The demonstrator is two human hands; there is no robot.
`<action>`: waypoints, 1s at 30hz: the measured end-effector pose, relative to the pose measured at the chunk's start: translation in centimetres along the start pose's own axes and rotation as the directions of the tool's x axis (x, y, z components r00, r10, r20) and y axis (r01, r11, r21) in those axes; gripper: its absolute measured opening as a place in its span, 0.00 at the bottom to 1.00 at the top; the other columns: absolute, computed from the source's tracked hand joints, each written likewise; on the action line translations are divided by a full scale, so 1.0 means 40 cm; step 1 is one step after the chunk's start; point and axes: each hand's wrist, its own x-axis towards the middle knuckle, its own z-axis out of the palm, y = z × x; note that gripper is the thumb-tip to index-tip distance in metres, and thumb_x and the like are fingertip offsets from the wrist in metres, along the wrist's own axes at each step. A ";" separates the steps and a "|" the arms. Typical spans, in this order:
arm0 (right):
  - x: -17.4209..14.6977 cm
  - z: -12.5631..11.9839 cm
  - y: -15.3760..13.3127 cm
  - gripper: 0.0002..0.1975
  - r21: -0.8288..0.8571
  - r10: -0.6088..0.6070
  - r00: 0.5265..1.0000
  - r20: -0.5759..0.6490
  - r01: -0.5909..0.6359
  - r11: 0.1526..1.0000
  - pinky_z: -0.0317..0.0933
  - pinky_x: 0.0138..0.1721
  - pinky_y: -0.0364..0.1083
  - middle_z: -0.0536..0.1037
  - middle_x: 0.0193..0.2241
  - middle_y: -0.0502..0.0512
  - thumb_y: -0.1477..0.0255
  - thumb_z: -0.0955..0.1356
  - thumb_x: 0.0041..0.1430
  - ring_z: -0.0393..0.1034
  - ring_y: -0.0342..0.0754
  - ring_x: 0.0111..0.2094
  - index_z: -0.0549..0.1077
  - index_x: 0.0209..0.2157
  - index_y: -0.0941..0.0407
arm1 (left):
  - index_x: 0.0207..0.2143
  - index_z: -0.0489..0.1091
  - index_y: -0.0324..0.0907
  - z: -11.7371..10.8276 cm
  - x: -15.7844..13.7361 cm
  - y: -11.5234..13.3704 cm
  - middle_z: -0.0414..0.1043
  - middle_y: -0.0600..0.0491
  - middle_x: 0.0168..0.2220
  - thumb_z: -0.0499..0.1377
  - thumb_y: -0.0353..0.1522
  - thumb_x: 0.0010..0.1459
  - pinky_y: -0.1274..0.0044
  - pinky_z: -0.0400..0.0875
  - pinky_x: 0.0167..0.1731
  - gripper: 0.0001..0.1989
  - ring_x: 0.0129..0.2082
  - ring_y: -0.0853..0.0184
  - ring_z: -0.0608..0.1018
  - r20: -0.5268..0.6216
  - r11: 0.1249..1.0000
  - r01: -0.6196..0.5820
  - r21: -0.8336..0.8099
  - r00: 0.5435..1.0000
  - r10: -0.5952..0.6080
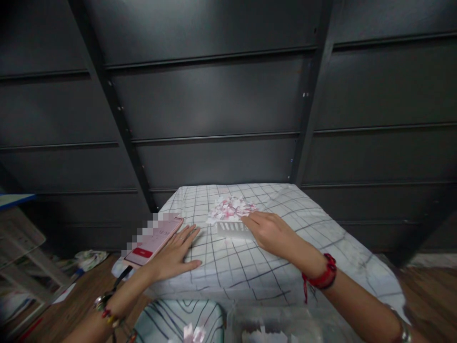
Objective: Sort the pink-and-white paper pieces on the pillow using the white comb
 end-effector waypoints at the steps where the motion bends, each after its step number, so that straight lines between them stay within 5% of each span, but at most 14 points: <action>1: -0.001 -0.006 -0.008 0.14 0.021 0.003 1.000 0.008 -0.003 1.000 0.59 0.27 0.44 0.73 0.24 0.54 0.82 0.57 0.55 0.66 0.44 0.25 0.71 0.34 0.58 | 0.63 0.45 0.46 0.000 0.000 -0.001 0.43 0.45 0.65 0.54 0.51 0.53 0.57 0.46 0.59 0.40 0.63 0.49 0.46 0.000 1.000 -0.002 -0.002 1.000 0.002; 12: 0.004 -0.043 -0.042 0.15 -0.135 0.053 0.999 0.002 -0.052 0.990 0.57 0.22 0.44 0.72 0.20 0.53 0.83 0.56 0.54 0.65 0.44 0.20 0.72 0.32 0.60 | 0.64 0.42 0.42 -0.005 -0.024 -0.012 0.39 0.45 0.65 0.54 0.53 0.51 0.60 0.46 0.60 0.45 0.64 0.50 0.46 0.052 1.000 0.011 0.008 0.999 -0.011; 24: 0.031 -0.083 -0.192 0.16 -0.026 0.023 0.999 -0.034 -0.024 0.999 0.59 0.24 0.43 0.74 0.23 0.56 0.84 0.56 0.50 0.65 0.45 0.23 0.69 0.35 0.58 | 0.64 0.39 0.41 -0.020 -0.036 -0.019 0.36 0.42 0.66 0.52 0.56 0.52 0.60 0.44 0.60 0.46 0.64 0.51 0.43 0.121 1.000 -0.001 -0.015 0.993 0.003; 30: 0.049 -0.112 -0.195 0.16 -0.022 0.073 0.991 0.109 -0.071 0.997 0.58 0.26 0.41 0.73 0.24 0.53 0.85 0.56 0.50 0.64 0.42 0.24 0.69 0.34 0.58 | 0.65 0.32 0.38 -0.038 -0.035 -0.022 0.29 0.40 0.66 0.50 0.57 0.53 0.61 0.41 0.60 0.49 0.64 0.51 0.38 0.244 1.000 -0.023 -0.021 0.969 0.028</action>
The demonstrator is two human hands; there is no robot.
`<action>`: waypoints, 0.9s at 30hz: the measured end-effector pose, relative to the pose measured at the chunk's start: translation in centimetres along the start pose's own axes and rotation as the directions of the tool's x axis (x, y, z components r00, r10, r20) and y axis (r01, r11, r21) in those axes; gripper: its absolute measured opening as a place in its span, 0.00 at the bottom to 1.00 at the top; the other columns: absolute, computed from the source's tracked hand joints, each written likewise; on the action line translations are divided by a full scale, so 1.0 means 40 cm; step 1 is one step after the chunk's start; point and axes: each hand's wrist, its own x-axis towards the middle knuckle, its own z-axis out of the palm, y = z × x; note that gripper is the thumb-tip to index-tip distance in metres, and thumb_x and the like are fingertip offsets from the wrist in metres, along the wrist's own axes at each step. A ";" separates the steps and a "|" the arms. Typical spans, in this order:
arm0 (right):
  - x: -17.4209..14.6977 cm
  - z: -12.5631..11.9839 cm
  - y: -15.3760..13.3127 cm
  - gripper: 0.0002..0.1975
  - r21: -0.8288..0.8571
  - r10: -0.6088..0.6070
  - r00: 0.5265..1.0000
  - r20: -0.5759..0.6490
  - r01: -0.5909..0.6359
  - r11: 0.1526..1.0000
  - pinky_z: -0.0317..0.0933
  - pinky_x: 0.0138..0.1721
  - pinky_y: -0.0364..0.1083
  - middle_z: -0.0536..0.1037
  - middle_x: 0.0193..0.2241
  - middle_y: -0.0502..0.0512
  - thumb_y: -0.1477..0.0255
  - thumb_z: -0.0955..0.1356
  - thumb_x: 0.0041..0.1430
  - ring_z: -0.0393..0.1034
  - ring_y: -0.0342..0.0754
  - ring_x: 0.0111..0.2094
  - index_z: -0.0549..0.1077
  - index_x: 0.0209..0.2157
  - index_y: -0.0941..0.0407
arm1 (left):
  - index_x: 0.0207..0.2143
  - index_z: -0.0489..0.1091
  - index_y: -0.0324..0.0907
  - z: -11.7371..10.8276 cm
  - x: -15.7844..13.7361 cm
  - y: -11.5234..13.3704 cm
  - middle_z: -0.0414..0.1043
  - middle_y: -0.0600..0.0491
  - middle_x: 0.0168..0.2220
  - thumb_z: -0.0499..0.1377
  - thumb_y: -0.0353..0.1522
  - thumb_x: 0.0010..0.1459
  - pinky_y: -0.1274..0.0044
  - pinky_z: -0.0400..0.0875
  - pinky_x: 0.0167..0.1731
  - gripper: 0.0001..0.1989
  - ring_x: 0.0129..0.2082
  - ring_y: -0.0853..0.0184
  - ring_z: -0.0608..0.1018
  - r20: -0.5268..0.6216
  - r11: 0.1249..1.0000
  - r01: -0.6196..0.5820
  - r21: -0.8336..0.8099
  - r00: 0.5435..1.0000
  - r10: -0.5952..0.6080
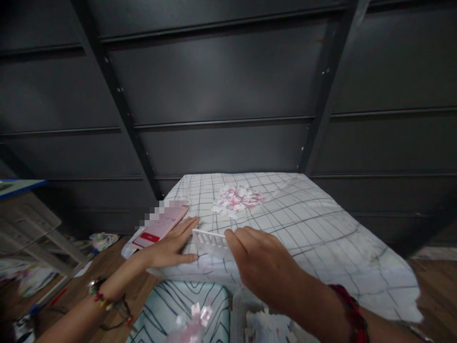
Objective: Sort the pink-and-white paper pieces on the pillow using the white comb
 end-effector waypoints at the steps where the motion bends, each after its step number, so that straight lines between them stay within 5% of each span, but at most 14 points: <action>1: 0.001 -0.001 0.006 0.15 -0.026 0.024 1.000 0.016 -0.024 0.999 0.57 0.25 0.41 0.73 0.23 0.53 0.85 0.56 0.51 0.63 0.42 0.24 0.69 0.33 0.58 | 0.65 0.31 0.38 -0.002 0.000 0.000 0.28 0.41 0.66 0.50 0.57 0.52 0.62 0.41 0.60 0.50 0.64 0.51 0.38 0.022 1.000 0.007 0.000 1.000 -0.007; 5: -0.005 0.008 0.020 0.13 -0.082 0.057 0.998 0.006 -0.056 0.995 0.53 0.23 0.41 0.70 0.20 0.53 0.85 0.57 0.51 0.61 0.42 0.22 0.67 0.30 0.58 | 0.64 0.29 0.36 -0.013 0.001 0.008 0.25 0.41 0.66 0.51 0.56 0.51 0.63 0.39 0.61 0.52 0.64 0.52 0.36 0.071 0.999 0.048 -0.010 0.996 -0.047; 11: -0.023 -0.013 -0.017 0.13 0.046 -0.019 1.000 -0.014 0.020 0.999 0.50 0.21 0.41 0.65 0.17 0.48 0.87 0.56 0.50 0.53 0.40 0.17 0.63 0.27 0.56 | 0.64 0.29 0.33 -0.028 0.001 0.014 0.22 0.40 0.65 0.54 0.54 0.51 0.64 0.37 0.61 0.53 0.64 0.53 0.33 0.115 0.995 0.064 -0.081 0.992 -0.055; 18: -0.033 -0.036 -0.049 0.21 0.086 -0.047 0.996 -0.075 0.054 0.995 0.58 0.28 0.41 0.73 0.24 0.51 0.89 0.56 0.45 0.62 0.42 0.23 0.67 0.37 0.57 | 0.64 0.26 0.37 -0.023 0.003 -0.008 0.20 0.40 0.65 0.54 0.54 0.50 0.62 0.37 0.61 0.54 0.64 0.54 0.32 0.138 0.993 0.043 -0.109 0.990 -0.027; 22: -0.011 -0.009 0.028 0.13 0.078 0.054 0.995 -0.079 -0.048 0.996 0.55 0.23 0.43 0.72 0.21 0.51 0.84 0.57 0.52 0.61 0.42 0.20 0.68 0.29 0.56 | 0.64 0.26 0.39 -0.033 0.014 0.004 0.19 0.42 0.65 0.52 0.57 0.49 0.61 0.38 0.60 0.54 0.64 0.53 0.31 0.165 0.990 0.064 -0.127 0.985 -0.043; 27: 0.036 0.070 0.196 0.12 -0.064 0.112 0.991 -0.069 -0.116 0.991 0.57 0.32 0.46 0.76 0.26 0.55 0.79 0.58 0.57 0.68 0.46 0.28 0.72 0.35 0.59 | 0.64 0.29 0.37 -0.056 0.093 0.034 0.20 0.43 0.65 0.48 0.58 0.52 0.62 0.36 0.61 0.51 0.64 0.54 0.30 0.093 0.988 0.063 -0.142 0.994 -0.050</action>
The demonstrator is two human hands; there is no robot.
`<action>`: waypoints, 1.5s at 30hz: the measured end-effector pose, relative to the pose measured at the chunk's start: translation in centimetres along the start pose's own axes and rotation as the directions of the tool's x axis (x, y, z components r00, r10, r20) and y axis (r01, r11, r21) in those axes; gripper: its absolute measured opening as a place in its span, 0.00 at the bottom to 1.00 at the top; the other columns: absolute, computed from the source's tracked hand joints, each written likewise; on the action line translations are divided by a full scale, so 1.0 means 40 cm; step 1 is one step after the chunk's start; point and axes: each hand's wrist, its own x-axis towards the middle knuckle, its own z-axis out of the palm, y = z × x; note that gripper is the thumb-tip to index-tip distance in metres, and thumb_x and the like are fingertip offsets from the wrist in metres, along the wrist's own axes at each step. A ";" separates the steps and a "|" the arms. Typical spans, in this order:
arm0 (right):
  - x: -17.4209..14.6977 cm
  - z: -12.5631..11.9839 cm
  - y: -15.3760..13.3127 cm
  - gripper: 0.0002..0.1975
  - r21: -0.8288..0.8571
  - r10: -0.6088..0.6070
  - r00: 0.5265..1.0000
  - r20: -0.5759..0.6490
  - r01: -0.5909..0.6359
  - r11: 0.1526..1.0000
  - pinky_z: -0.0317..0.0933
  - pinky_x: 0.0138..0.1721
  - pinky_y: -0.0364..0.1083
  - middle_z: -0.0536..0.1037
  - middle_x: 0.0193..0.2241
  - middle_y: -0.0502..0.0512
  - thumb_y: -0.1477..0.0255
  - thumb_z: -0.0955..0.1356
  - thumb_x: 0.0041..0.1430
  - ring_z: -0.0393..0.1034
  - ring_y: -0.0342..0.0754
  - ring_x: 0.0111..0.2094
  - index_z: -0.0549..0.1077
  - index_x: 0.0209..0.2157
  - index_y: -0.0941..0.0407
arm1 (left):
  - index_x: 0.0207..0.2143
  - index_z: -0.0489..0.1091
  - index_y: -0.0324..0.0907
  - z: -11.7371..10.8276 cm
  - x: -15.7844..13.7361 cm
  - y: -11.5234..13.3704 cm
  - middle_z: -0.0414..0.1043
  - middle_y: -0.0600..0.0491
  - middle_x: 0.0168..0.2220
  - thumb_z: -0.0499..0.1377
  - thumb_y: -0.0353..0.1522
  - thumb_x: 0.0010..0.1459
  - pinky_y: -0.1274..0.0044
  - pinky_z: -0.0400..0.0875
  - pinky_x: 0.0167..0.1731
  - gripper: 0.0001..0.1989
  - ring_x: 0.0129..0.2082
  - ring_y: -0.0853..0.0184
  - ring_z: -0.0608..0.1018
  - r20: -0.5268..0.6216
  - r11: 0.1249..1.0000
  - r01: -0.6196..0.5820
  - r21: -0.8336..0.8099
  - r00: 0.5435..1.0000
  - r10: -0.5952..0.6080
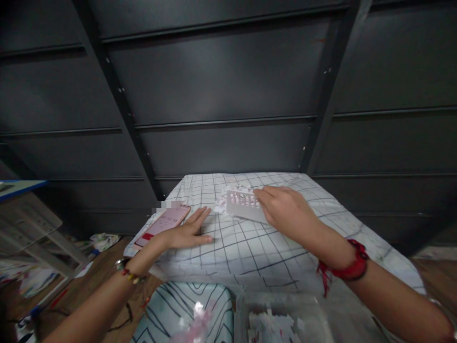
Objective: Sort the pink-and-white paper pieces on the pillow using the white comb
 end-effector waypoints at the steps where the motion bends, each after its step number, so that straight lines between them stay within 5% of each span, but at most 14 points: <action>1: 0.008 0.024 0.025 0.13 0.003 -0.021 0.999 0.039 0.021 1.000 0.56 0.33 0.46 0.76 0.26 0.55 0.79 0.58 0.57 0.68 0.47 0.28 0.72 0.34 0.59 | 0.64 0.28 0.37 -0.001 0.022 0.006 0.20 0.43 0.65 0.47 0.58 0.53 0.62 0.36 0.61 0.50 0.64 0.54 0.30 -0.039 1.000 -0.004 -0.016 0.999 0.003; 6: 0.008 0.109 0.078 0.15 0.074 -0.012 0.999 0.050 0.009 0.997 0.53 0.38 0.47 0.76 0.28 0.53 0.84 0.57 0.55 0.69 0.46 0.32 0.72 0.35 0.58 | 0.64 0.30 0.36 0.026 0.108 0.015 0.24 0.42 0.66 0.49 0.56 0.54 0.62 0.39 0.61 0.49 0.64 0.53 0.32 -0.209 0.999 -0.045 -0.022 0.977 0.040; 11: -0.019 0.100 0.064 0.15 0.030 -0.019 1.000 -0.003 0.019 0.999 0.52 0.37 0.47 0.76 0.28 0.56 0.83 0.58 0.54 0.68 0.47 0.33 0.72 0.35 0.59 | 0.64 0.33 0.37 0.061 0.115 0.008 0.28 0.42 0.66 0.51 0.56 0.53 0.61 0.40 0.61 0.49 0.64 0.51 0.35 -0.257 0.991 -0.111 0.074 0.958 0.127; 22: -0.056 0.040 -0.019 0.14 0.033 -0.048 0.998 -0.050 0.050 0.998 0.59 0.37 0.45 0.76 0.29 0.55 0.82 0.58 0.55 0.68 0.46 0.31 0.73 0.34 0.59 | 0.64 0.28 0.42 0.051 0.021 -0.036 0.25 0.43 0.66 0.51 0.59 0.50 0.59 0.41 0.60 0.53 0.64 0.49 0.35 -0.124 0.989 -0.107 0.098 0.985 0.119; 30: -0.070 0.006 -0.045 0.14 -0.114 0.008 0.998 -0.057 -0.015 0.993 0.59 0.31 0.45 0.76 0.25 0.56 0.81 0.58 0.55 0.67 0.46 0.26 0.74 0.33 0.60 | 0.64 0.26 0.44 0.042 -0.054 -0.042 0.24 0.45 0.66 0.51 0.58 0.50 0.60 0.41 0.60 0.52 0.64 0.50 0.36 -0.046 0.990 -0.076 0.117 0.996 0.081; 45: -0.065 -0.067 -0.177 0.13 0.122 -0.008 1.000 -0.004 0.008 0.993 0.53 0.26 0.43 0.69 0.18 0.50 0.84 0.57 0.50 0.60 0.42 0.21 0.68 0.25 0.56 | 0.64 0.23 0.45 0.034 -0.072 -0.054 0.22 0.45 0.66 0.52 0.58 0.50 0.61 0.40 0.60 0.53 0.64 0.52 0.34 0.010 0.994 -0.056 0.099 0.998 0.055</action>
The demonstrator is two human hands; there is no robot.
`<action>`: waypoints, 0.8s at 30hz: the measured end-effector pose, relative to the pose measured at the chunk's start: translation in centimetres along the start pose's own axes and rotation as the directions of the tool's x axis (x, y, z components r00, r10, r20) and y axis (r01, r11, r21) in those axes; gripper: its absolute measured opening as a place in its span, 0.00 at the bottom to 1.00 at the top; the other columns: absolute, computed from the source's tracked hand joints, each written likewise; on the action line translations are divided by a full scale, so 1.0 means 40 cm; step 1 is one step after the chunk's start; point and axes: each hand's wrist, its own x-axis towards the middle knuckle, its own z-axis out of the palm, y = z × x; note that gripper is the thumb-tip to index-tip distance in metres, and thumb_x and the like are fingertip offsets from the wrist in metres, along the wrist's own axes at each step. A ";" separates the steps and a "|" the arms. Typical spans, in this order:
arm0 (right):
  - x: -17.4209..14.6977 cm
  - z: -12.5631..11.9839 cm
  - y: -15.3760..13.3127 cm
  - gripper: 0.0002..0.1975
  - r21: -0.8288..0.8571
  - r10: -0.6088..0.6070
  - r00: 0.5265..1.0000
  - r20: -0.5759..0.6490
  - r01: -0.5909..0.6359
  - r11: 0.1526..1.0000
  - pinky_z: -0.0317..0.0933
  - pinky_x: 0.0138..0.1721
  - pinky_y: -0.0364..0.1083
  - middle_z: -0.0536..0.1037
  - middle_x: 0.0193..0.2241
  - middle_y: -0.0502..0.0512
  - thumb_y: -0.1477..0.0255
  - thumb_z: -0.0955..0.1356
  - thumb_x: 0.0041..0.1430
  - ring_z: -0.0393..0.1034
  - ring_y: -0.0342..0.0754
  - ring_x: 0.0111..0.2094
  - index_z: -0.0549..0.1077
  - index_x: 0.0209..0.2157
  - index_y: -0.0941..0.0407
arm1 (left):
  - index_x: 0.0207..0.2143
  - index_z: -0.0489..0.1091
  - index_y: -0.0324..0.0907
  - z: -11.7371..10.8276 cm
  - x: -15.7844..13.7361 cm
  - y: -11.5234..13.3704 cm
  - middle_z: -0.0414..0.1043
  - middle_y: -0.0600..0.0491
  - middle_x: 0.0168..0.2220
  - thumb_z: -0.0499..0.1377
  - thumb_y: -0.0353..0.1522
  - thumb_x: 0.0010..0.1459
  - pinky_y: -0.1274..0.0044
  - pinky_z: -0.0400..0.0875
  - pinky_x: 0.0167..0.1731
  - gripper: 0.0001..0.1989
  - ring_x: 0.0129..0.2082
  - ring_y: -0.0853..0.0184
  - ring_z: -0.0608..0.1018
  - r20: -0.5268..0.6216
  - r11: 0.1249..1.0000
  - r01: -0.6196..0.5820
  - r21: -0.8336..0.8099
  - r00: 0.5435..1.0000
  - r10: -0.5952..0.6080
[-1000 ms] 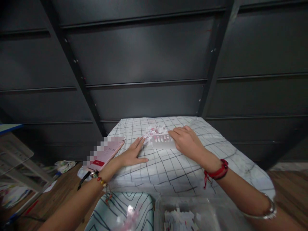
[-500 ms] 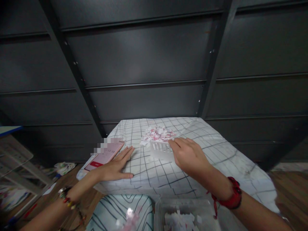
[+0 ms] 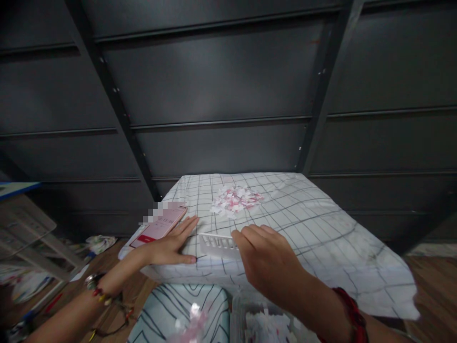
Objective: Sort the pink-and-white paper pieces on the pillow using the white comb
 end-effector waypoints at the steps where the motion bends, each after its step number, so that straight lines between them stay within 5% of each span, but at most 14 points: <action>1: 0.001 -0.004 -0.004 0.12 0.019 0.000 1.000 0.012 0.000 1.000 0.52 0.25 0.43 0.68 0.18 0.50 0.84 0.57 0.49 0.59 0.42 0.20 0.67 0.24 0.56 | 0.64 0.23 0.44 -0.001 -0.001 0.001 0.22 0.44 0.66 0.53 0.57 0.49 0.61 0.40 0.60 0.54 0.64 0.51 0.34 0.005 1.000 0.006 -0.005 1.000 -0.006; 12: 0.002 -0.030 -0.014 0.12 0.073 -0.040 0.999 -0.007 0.040 0.997 0.54 0.24 0.43 0.68 0.18 0.50 0.81 0.57 0.55 0.59 0.42 0.20 0.69 0.26 0.57 | 0.64 0.25 0.43 -0.003 -0.014 0.003 0.21 0.43 0.65 0.56 0.56 0.47 0.60 0.38 0.60 0.56 0.64 0.51 0.32 0.029 1.000 0.017 -0.019 0.999 -0.016; 17: 0.026 0.003 0.110 0.13 -0.075 0.042 0.994 -0.097 -0.049 0.996 0.58 0.33 0.45 0.76 0.26 0.55 0.76 0.58 0.59 0.67 0.46 0.28 0.72 0.34 0.58 | 0.65 0.29 0.43 -0.021 0.015 0.025 0.24 0.44 0.66 0.51 0.57 0.51 0.60 0.39 0.60 0.50 0.64 0.51 0.34 -0.029 0.999 -0.011 -0.040 1.000 0.010; 24: 0.060 0.154 0.279 0.13 -0.010 0.110 0.992 -0.062 -0.111 0.994 0.52 0.41 0.51 0.76 0.33 0.58 0.76 0.56 0.59 0.67 0.49 0.34 0.70 0.37 0.59 | 0.64 0.25 0.40 -0.023 0.163 0.051 0.22 0.46 0.66 0.44 0.56 0.56 0.61 0.38 0.61 0.46 0.64 0.53 0.30 -0.187 0.996 0.029 -0.089 0.981 -0.046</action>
